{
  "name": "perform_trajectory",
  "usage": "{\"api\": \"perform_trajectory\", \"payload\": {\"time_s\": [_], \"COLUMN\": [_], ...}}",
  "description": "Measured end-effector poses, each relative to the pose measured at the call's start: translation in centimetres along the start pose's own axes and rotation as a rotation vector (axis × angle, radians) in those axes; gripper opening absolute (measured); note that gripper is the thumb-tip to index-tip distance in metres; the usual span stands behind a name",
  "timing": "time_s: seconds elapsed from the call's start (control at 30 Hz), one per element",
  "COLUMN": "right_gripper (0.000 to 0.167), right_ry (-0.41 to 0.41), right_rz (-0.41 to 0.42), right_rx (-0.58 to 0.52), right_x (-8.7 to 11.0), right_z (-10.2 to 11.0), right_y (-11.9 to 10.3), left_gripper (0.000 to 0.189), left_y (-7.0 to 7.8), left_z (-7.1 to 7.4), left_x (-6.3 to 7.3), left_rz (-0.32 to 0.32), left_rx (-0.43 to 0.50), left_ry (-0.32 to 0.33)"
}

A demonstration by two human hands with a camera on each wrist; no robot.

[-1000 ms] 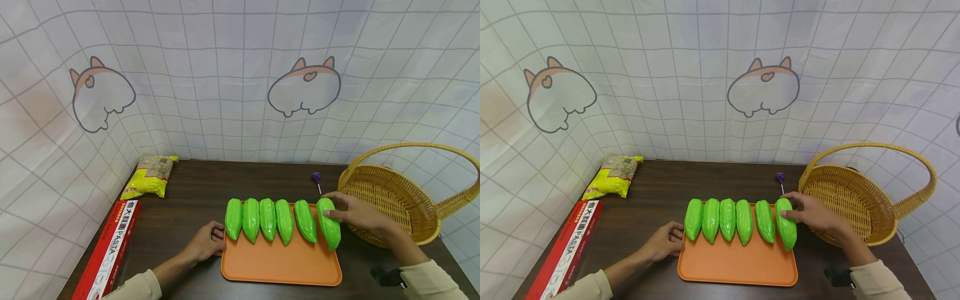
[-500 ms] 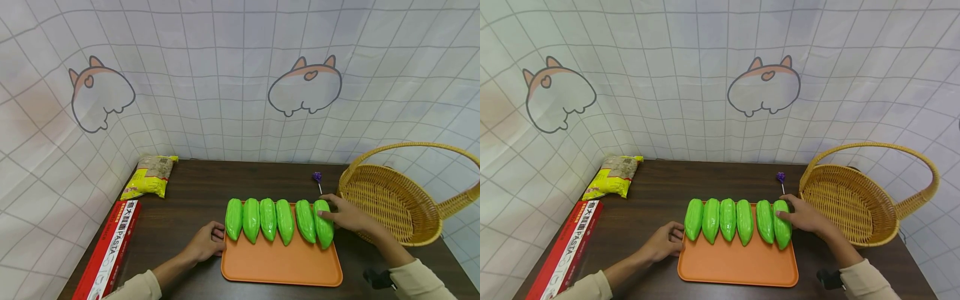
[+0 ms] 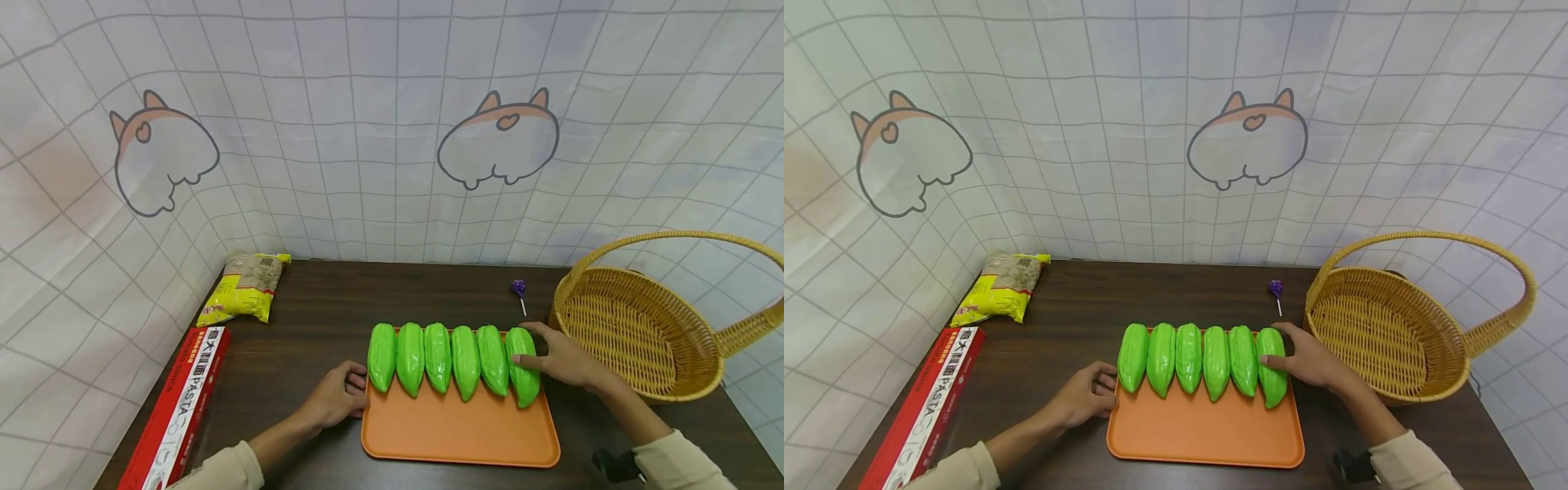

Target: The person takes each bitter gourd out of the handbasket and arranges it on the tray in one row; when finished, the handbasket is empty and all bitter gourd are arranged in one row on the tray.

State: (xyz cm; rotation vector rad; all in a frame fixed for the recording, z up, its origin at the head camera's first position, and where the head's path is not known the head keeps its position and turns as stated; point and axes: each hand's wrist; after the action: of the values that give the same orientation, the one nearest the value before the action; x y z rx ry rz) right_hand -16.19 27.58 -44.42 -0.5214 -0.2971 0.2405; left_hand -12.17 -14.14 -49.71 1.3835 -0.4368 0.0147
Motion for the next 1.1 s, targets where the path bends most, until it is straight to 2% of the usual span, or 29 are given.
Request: {"api": "perform_trajectory", "payload": {"time_s": [0.23, 0.33, 0.5, 0.77, 1.1], "right_gripper": [0.081, 0.076, 0.083, 0.08, 0.073], "right_ry": [0.054, 0.092, 0.097, 0.08, 0.151], "right_rz": [-0.066, -0.065, -0.063, -0.053, -0.071], "right_rx": [-0.091, -0.052, 0.008, -0.038, -0.08], "right_x": [-0.1, -0.1, 0.2, 0.6, 0.1], "right_z": [-1.1, -1.4, -1.5, -1.6, -2.1], "right_y": [0.5, 0.4, 0.2, 0.3, 0.5], "left_gripper": [0.057, 0.057, 0.057, 0.057, 0.057], "left_y": [0.0, 0.0, 0.0, 0.1, 0.2], "left_z": [0.0, 0.0, 0.0, 0.0, 0.0], "left_x": [0.0, 0.0, 0.0, -0.1, 0.0], "left_rz": [-0.004, -0.003, 0.002, 0.016, 0.02], "left_rx": [-0.009, -0.007, -0.008, -0.018, -0.02], "left_ry": [0.006, 0.004, 0.002, 0.004, -0.002]}}
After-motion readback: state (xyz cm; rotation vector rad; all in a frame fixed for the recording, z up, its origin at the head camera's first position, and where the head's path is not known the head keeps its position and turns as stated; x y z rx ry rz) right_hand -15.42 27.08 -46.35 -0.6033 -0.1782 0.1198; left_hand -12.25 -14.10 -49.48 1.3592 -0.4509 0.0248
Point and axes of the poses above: each hand's wrist, its own x-axis away from the middle knuckle, its own z-axis out of the back of the hand, y = z × x, and after that the axes turned 9 degrees about x, right-handed
